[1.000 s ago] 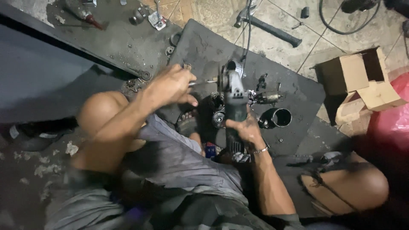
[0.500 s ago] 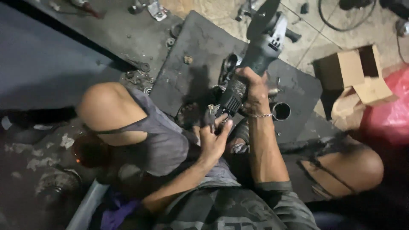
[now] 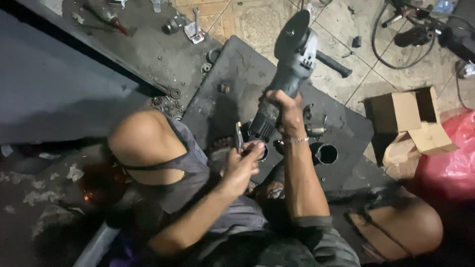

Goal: The person uses an angle grinder to cut a metal ring from a cylindrical mechanical part, then disassembles the part by hand, removes internal components, and reassembles it with a wrench.

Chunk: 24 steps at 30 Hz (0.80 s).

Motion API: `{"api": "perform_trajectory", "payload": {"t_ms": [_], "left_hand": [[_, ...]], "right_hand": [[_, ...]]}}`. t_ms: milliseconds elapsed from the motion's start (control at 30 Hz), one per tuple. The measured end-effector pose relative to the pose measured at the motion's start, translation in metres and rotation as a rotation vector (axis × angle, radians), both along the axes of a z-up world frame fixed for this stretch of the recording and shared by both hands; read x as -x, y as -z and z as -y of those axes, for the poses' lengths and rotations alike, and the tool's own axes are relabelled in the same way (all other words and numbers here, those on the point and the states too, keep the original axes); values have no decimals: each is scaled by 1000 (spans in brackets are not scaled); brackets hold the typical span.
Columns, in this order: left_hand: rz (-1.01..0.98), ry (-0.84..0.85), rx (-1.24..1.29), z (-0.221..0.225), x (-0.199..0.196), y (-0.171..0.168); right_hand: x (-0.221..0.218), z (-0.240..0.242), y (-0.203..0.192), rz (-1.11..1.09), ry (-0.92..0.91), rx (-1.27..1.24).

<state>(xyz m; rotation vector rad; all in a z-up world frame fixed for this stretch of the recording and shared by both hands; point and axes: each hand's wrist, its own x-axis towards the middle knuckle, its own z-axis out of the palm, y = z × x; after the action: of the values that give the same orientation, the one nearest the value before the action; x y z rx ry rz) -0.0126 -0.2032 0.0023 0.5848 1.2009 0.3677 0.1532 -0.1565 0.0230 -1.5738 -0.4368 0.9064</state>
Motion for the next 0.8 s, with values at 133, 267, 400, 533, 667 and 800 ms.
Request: {"api": "perform_trajectory", "payload": {"t_ms": [133, 267, 400, 533, 667, 800], "left_hand": [[38, 93, -102, -68, 20, -61], [-293, 306, -834, -140, 32, -89], [-313, 321, -984, -177, 5, -111], [-146, 294, -852, -190, -20, -105], [-198, 462, -698, -197, -27, -105], [-62, 429, -680, -198, -26, -109]], "right_hand": [[-36, -40, 77, -428, 110, -125], [-53, -86, 132, -761, 75, -160], [-56, -126, 169, -845, 108, -9], [-45, -146, 140, -922, 109, -22], [-50, -149, 199, -1062, 76, -85], [-52, -151, 248, -1000, 26, 83]]}}
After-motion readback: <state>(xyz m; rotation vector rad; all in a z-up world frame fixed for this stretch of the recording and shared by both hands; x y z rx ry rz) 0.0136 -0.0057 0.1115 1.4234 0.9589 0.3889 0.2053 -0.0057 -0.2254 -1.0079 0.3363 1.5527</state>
